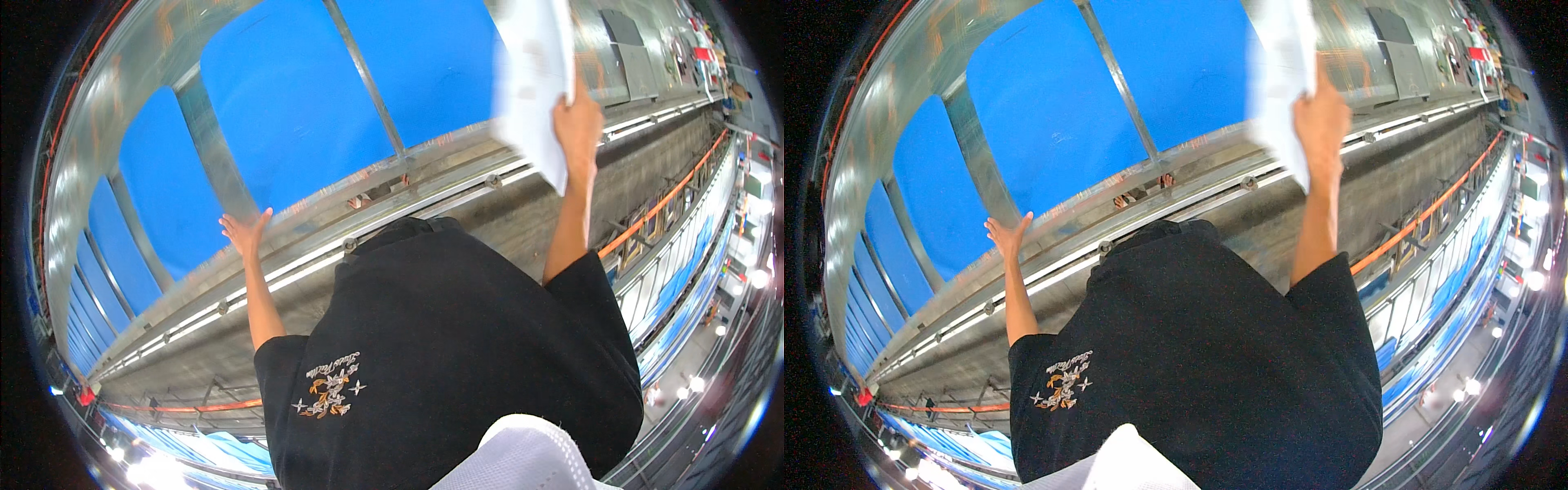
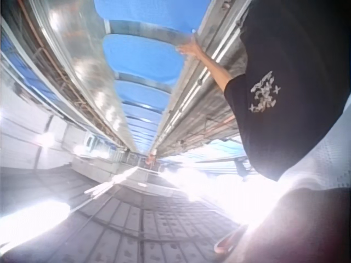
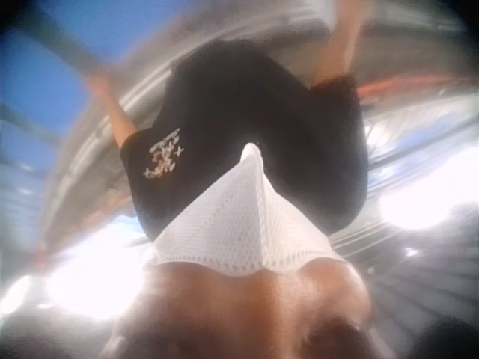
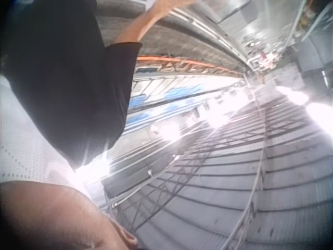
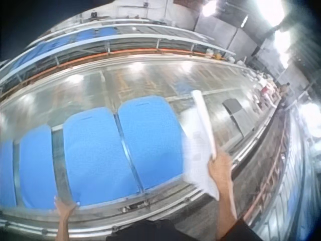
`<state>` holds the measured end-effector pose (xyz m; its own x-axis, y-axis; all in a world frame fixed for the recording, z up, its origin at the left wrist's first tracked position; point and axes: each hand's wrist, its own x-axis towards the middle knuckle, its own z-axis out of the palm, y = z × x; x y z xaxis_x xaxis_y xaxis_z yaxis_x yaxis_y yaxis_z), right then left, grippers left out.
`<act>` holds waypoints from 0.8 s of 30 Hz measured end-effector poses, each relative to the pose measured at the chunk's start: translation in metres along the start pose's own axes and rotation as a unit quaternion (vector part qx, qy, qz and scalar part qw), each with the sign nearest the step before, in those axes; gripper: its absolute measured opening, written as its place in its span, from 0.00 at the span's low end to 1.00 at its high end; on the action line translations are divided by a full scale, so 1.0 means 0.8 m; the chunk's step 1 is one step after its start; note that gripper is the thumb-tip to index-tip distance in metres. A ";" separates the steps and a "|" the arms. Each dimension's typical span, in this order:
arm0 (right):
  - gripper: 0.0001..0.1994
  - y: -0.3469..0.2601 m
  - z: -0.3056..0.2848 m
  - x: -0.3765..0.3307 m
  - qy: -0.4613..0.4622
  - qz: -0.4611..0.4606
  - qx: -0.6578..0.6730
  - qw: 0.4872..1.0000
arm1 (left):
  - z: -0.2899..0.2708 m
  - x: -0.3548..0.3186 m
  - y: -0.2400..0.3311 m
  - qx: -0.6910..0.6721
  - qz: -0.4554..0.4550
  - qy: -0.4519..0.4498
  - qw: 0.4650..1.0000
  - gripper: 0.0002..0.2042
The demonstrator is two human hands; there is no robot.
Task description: The person repeatedly wipes a blue surface with a white paper or cloth while walking along a metal walkway. They hold the paper in one hand and use the other hand to steady themselves on the railing.
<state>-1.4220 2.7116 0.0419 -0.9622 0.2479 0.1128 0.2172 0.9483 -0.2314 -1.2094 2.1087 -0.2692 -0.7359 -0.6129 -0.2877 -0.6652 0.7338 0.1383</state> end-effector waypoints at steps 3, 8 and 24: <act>0.35 0.009 0.008 0.000 -0.006 0.012 -0.090 0.996 | 0.001 0.004 0.003 0.015 -0.014 -0.011 1.000 0.74; 0.30 -0.144 0.035 -0.101 -0.233 -0.166 0.248 0.926 | -0.010 0.013 0.019 0.035 -0.064 -0.066 0.995 0.73; 0.29 -0.135 0.051 -0.097 -0.129 -0.060 0.145 0.979 | -0.031 -0.002 0.028 0.008 -0.083 -0.072 0.994 0.74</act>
<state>-1.3772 2.5818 0.0189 -0.9956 0.0441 -0.0822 0.0796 0.8620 -0.5006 -1.2265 2.1187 -0.2419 -0.5899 -0.6778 -0.4388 -0.7724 0.6320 0.0621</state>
